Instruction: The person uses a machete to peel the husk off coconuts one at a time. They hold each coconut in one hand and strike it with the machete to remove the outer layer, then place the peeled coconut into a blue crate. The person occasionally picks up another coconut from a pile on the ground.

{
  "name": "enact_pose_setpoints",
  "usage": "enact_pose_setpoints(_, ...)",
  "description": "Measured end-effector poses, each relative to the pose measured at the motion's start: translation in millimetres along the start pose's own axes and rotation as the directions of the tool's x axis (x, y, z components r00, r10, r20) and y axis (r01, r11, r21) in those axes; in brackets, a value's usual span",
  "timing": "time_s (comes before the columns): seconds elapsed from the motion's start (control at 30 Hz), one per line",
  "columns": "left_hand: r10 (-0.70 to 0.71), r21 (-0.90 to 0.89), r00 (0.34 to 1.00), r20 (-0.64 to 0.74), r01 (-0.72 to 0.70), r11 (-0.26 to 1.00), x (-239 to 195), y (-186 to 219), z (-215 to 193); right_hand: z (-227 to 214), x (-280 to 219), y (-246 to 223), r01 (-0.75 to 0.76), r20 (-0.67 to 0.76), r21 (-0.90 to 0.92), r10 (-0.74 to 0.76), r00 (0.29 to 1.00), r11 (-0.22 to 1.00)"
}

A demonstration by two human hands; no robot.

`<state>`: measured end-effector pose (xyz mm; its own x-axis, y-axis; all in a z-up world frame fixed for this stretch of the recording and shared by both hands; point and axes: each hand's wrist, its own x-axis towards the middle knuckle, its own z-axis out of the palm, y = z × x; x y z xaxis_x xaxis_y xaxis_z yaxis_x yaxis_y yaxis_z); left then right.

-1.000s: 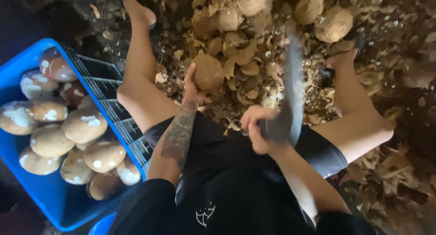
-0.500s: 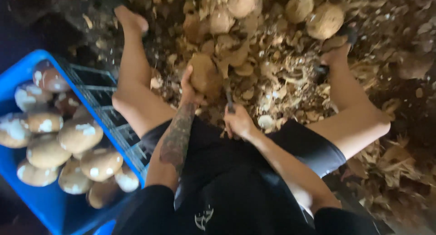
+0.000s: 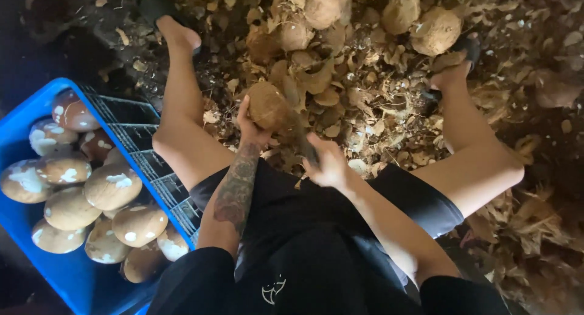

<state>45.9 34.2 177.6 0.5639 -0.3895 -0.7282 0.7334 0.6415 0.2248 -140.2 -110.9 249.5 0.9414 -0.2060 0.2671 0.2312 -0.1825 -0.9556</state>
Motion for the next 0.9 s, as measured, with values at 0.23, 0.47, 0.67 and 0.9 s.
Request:
enact_pose_setpoints(0.23,-0.056,0.024,0.998,-0.024,0.057,0.998,-92,11,122,-27,20,-26,-0.799,0.065,-0.298,0.846,0.529,0.523)
enact_pose_setpoints(0.47,-0.089,0.138,0.995,0.05,0.082,0.987,29,-10,-41,-34,55,-115,0.106,-0.014,0.371,-0.109,0.994,0.923)
enact_pose_setpoints(0.67,-0.015,-0.008,0.991,-0.136,0.014,1.0,-7,-6,10,-7,-17,3,-0.444,0.125,-0.368,0.516,0.847,0.817)
enact_pose_setpoints(0.9,0.016,0.056,0.997,0.075,-0.02,0.998,2,16,15,-22,24,-75,-0.834,0.066,-0.251,0.869,0.491,0.491)
